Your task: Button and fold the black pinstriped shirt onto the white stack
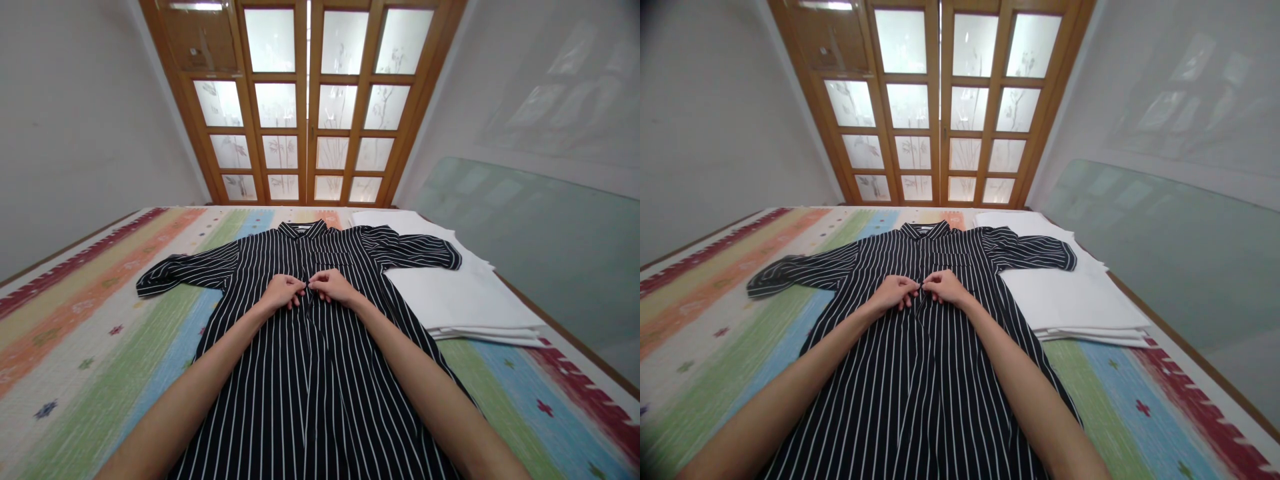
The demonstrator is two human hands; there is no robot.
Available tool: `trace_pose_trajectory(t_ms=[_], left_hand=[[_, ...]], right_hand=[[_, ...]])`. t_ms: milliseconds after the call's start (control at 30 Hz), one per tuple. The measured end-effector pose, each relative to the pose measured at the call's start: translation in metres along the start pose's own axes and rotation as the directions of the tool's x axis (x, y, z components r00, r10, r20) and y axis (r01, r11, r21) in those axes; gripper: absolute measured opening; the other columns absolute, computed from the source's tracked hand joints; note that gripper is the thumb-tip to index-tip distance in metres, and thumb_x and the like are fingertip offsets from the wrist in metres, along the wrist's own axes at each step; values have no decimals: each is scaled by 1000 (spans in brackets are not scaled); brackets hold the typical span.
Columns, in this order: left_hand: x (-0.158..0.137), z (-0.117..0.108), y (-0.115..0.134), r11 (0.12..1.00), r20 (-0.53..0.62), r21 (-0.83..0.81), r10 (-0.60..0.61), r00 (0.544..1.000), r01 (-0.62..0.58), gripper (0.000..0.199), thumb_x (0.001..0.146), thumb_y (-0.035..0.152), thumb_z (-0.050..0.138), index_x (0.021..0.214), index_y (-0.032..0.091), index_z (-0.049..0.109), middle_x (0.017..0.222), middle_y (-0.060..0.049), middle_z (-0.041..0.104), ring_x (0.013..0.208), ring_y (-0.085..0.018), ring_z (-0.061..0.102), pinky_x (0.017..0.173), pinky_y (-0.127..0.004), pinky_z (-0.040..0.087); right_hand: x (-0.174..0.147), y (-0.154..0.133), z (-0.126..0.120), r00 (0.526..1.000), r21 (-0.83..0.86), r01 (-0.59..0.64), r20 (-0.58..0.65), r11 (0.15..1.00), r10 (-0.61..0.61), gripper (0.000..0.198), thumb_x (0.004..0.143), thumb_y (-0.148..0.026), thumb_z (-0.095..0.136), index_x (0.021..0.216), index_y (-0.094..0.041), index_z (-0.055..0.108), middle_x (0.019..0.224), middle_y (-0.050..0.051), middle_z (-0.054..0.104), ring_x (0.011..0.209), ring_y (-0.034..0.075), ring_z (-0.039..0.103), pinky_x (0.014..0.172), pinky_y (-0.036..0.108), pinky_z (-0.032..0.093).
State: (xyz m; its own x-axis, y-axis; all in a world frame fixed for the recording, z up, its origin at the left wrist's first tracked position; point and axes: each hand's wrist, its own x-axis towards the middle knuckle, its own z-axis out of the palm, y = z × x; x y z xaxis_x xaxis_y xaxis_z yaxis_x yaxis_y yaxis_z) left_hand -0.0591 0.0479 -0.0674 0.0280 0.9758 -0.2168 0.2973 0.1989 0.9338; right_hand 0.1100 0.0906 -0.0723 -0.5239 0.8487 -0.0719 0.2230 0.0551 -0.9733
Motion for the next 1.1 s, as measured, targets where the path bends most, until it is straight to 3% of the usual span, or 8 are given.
trace_pose_trajectory(t_ms=[133, 367, 667, 867, 1100], left_hand=[[0, 0, 0, 1000, -3, -2, -5, 1000, 5, 15, 84, 19, 58, 74, 10, 63, 71, -4, 68, 41, -6, 56, 33, -16, 37], [-2, 3, 2, 1000, -15, 7, 3, 1000, -3, 15, 86, 19, 57, 75, 10, 61, 70, -3, 67, 41, -6, 56, 33, -14, 35], [1, 6, -10, 988, -94, -20, 154, 984, -156, 7, 81, 10, 59, 81, 11, 66, 63, -2, 67, 49, -10, 62, 40, -16, 46], [1, 8, -11, 983, -162, -113, 123, 979, -143, 6, 78, 7, 64, 82, 11, 66, 64, -3, 69, 55, -12, 67, 54, -20, 55], [-4, 10, -10, 987, -199, -89, 115, 973, -135, 4, 75, 7, 64, 77, 10, 65, 60, -4, 69, 52, -13, 66, 47, -19, 52]], right_hand=[[1, 1, 0, 1000, 15, -1, 4, 1000, 1, 8, 71, -18, 63, 76, -13, 66, 43, -6, 54, 33, 5, 44, 30, 14, 31], [3, 2, 2, 1000, 76, 15, 9, 997, -15, 14, 76, -19, 54, 67, -13, 63, 61, 0, 65, 35, 4, 47, 28, 14, 30], [2, 4, 2, 999, 19, 40, 19, 999, -40, 10, 74, -21, 64, 73, -12, 65, 57, -2, 63, 37, 4, 48, 30, 13, 32], [2, 4, 4, 999, -13, 40, -3, 999, -40, 9, 74, -21, 64, 72, -12, 65, 52, -3, 61, 34, 5, 47, 29, 14, 31], [2, 4, 4, 999, -57, 34, -14, 998, -35, 8, 74, -20, 63, 72, -12, 65, 45, -5, 56, 32, 5, 46, 29, 14, 30]])
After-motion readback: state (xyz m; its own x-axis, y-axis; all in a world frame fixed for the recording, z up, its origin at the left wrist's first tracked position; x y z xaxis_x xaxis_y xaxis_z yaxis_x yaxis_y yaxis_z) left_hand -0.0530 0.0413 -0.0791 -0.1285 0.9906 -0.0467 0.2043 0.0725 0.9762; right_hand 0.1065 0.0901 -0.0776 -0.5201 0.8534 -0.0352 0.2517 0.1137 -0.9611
